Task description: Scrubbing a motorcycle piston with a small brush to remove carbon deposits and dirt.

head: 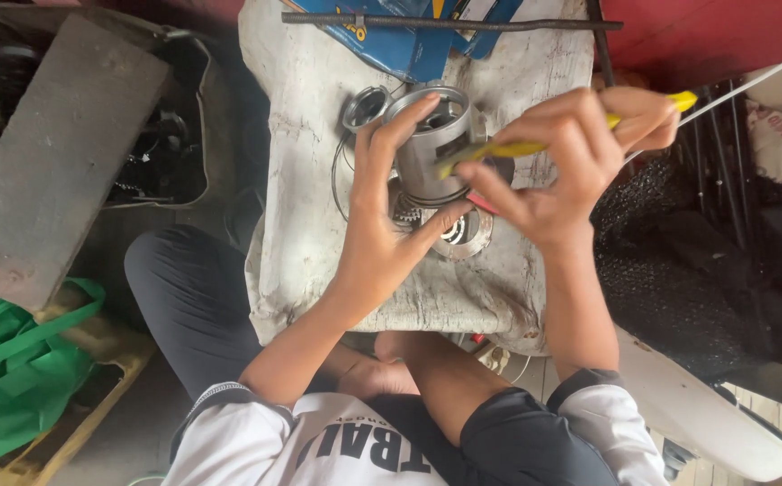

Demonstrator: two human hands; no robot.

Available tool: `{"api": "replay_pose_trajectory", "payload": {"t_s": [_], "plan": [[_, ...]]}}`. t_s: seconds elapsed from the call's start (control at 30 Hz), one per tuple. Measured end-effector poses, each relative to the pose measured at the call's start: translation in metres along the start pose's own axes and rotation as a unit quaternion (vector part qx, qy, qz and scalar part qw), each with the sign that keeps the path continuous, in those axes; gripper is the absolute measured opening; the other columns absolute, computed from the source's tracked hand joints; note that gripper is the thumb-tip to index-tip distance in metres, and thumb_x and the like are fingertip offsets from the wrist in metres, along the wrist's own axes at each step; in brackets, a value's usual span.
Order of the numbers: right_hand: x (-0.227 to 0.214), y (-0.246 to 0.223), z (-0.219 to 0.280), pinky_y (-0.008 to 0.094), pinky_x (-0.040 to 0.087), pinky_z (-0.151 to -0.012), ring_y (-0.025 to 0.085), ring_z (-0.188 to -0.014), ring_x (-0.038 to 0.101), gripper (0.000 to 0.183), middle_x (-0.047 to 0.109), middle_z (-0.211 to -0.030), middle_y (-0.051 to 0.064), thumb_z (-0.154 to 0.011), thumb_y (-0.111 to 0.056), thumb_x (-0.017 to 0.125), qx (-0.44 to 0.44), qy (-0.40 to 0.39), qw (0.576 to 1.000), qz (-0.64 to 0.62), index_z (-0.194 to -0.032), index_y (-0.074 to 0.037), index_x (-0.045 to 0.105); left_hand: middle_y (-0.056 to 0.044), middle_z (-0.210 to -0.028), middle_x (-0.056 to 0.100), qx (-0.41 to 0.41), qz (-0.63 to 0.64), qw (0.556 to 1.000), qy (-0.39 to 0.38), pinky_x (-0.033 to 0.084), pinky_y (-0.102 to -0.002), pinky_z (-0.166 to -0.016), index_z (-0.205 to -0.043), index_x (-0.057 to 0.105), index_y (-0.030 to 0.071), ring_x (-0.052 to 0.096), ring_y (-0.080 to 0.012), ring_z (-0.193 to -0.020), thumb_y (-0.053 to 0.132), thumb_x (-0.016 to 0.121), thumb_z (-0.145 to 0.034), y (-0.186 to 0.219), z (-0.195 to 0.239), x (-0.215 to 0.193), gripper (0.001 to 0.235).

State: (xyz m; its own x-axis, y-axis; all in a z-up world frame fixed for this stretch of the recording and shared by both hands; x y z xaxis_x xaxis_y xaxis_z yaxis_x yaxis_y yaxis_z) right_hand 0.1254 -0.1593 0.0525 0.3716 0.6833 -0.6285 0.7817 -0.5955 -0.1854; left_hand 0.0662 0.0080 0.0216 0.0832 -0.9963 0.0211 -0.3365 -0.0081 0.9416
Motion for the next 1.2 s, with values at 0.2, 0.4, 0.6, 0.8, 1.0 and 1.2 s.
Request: {"api": "replay_pose_trajectory", "payload": {"t_s": [0.2,0.4,0.6,0.8,1.0,1.2], "plan": [[0.003,-0.008,-0.002,0.050,-0.013,-0.125,0.023,-0.093,0.077,0.052,0.076,-0.088,0.001,-0.091,-0.066,0.077,0.026,-0.005,1.000,0.007,-0.081,-0.016,0.076,-0.008,-0.162,0.042,-0.001,0.010,1.000,-0.001,0.034,-0.050,-0.140,-0.158,0.034,0.016,0.039,-0.0266,-0.157,0.011,0.081,-0.100,0.005,-0.001,0.000,0.075],[0.004,0.000,0.005,0.046,-0.018,-0.125,0.021,-0.099,0.078,0.046,0.079,-0.092,0.001,-0.094,-0.064,0.078,-0.006,-0.012,1.000,0.009,-0.088,-0.019,0.079,-0.005,-0.164,0.043,0.002,0.005,1.000,0.004,0.037,-0.049,-0.139,-0.159,0.035,0.018,0.040,-0.0263,-0.156,0.014,0.078,-0.102,0.003,0.000,-0.002,0.071],[0.000,-0.005,-0.003,0.049,-0.012,-0.126,0.022,-0.095,0.076,0.051,0.075,-0.088,0.001,-0.091,-0.065,0.074,0.032,-0.005,0.999,-0.008,-0.080,-0.015,0.077,-0.004,-0.164,0.043,-0.004,0.007,1.000,0.008,0.036,-0.047,-0.137,-0.158,0.035,0.018,0.043,-0.0237,-0.154,0.019,0.082,-0.099,0.005,-0.001,-0.004,0.076],[0.003,-0.006,0.003,0.039,-0.012,-0.128,0.020,-0.091,0.075,0.045,0.078,-0.081,0.001,-0.089,-0.063,0.080,-0.073,0.000,0.997,-0.030,-0.083,-0.019,0.080,-0.005,-0.163,0.044,0.001,0.018,1.000,0.009,0.037,-0.045,-0.138,-0.158,0.037,0.018,0.043,-0.0254,-0.156,0.009,0.073,-0.099,0.006,-0.001,-0.005,0.069],[-0.005,0.009,0.012,0.040,-0.010,-0.133,0.020,-0.126,0.062,0.038,0.072,-0.062,0.005,-0.082,-0.048,0.077,-0.100,0.120,0.985,-0.068,-0.063,-0.015,0.075,-0.006,-0.162,0.045,0.007,0.016,1.000,0.021,0.043,-0.044,-0.134,-0.158,0.037,0.019,0.044,-0.0239,-0.153,0.020,0.085,-0.095,0.005,-0.001,-0.005,0.079],[-0.005,0.001,0.012,0.039,-0.008,-0.133,0.015,-0.073,0.073,0.042,0.073,-0.057,0.002,-0.086,-0.052,0.072,-0.133,0.149,0.980,-0.028,-0.061,-0.018,0.077,-0.005,-0.163,0.045,0.015,0.030,0.999,0.011,0.041,-0.044,-0.137,-0.159,0.036,0.018,0.044,-0.0231,-0.151,0.017,0.082,-0.097,0.012,-0.002,-0.006,0.077]]}}
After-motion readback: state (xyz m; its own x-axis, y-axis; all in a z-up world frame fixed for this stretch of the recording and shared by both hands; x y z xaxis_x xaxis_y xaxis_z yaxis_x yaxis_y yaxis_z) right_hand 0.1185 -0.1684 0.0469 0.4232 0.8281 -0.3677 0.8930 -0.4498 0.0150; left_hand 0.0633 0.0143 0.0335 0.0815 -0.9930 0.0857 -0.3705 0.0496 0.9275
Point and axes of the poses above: each hand's wrist, its own z-axis away from the middle knuckle, its own x-axis out of the palm, y = z × x, the point moved 7 cm from there along -z, towards the middle knuckle
